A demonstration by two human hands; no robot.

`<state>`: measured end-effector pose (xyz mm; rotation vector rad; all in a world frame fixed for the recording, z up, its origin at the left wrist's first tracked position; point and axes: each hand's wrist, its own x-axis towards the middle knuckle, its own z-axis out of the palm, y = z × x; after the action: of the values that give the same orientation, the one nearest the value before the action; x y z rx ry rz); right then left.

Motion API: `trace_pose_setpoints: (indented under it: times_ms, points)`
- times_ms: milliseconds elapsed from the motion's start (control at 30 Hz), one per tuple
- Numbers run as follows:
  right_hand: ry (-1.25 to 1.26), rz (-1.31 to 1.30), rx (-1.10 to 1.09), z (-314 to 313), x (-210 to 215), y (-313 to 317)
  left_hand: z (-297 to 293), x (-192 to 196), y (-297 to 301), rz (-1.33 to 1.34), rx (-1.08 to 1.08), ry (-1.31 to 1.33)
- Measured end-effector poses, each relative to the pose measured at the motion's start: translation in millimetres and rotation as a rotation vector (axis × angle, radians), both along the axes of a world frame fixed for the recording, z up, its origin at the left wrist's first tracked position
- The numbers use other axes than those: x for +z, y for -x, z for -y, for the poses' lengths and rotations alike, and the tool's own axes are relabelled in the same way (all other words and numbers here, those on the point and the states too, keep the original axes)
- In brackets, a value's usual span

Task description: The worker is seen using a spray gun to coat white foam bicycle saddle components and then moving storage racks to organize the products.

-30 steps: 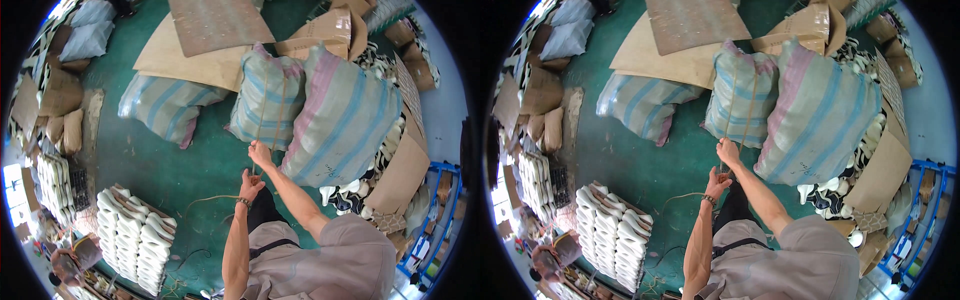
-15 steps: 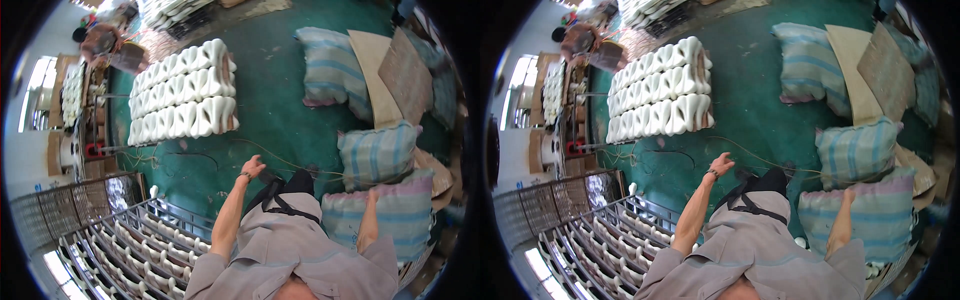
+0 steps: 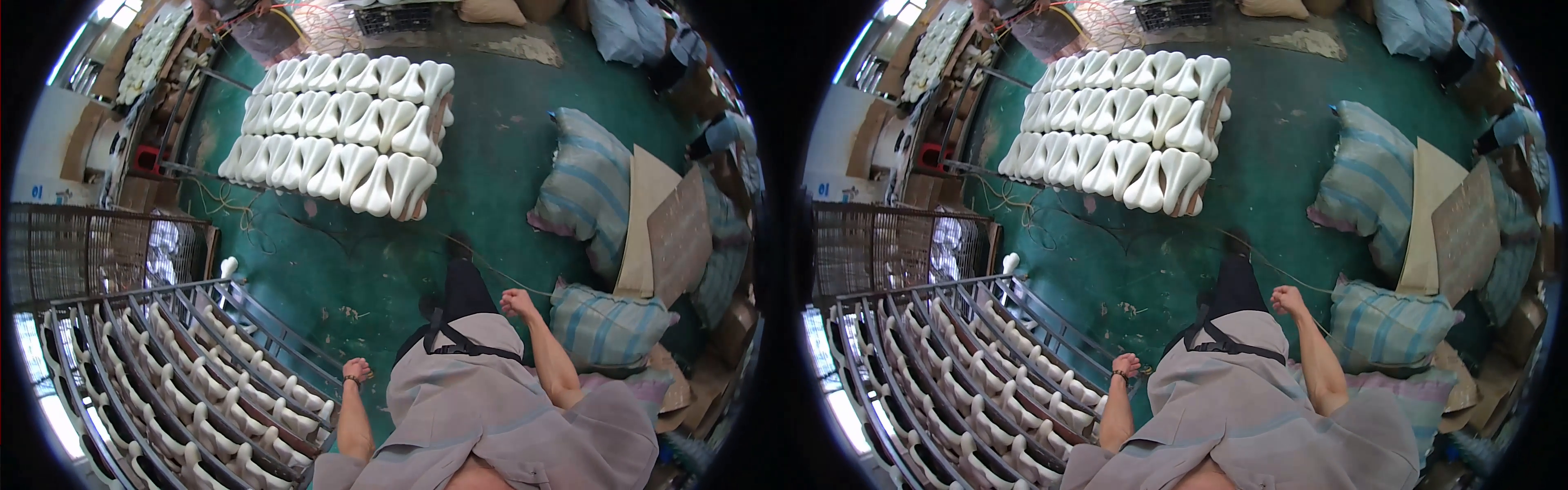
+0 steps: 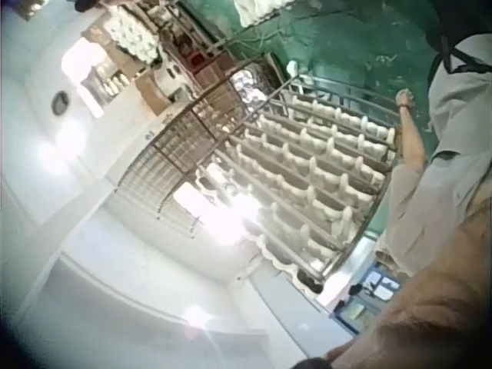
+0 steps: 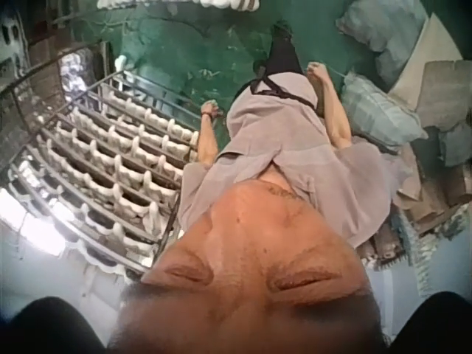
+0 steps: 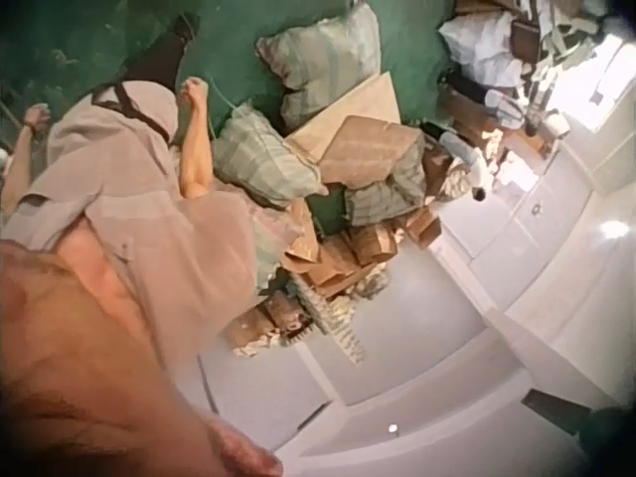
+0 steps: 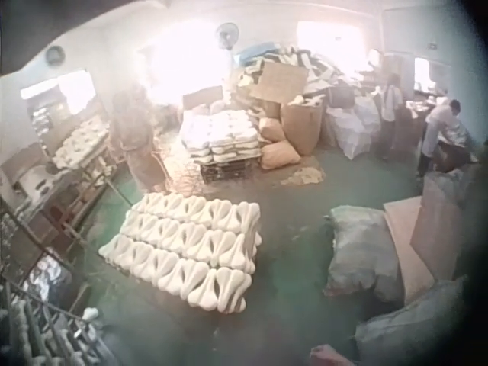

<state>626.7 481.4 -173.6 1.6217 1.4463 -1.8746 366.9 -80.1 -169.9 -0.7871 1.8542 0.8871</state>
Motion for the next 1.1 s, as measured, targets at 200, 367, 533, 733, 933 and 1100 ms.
trace_pose_setpoints:
  times_ms: [200, 367, 533, 733, 933, 1100]
  points:
    - [-0.059, 0.022, 0.203, -107, -8, 117, -87, -9, -19, 0.028, 0.178, -0.059]
    - [0.011, 0.141, 0.381, -176, -38, 202, -194, 9, 30, -0.071, 0.276, -0.072]
    - [-0.158, -0.04, 0.682, -231, -31, 300, -356, 81, 139, -0.318, 0.38, -0.385]
    - [0.067, -0.503, 0.695, -233, 130, 452, -485, 194, 245, -0.508, 0.427, -1.108]
    - [-0.115, -1.008, 0.842, -189, 321, 509, -526, 258, 278, -0.636, 0.337, -1.217]
    - [-0.287, -1.148, 0.86, -161, 358, 514, -518, 271, 274, -0.614, 0.297, -1.228]
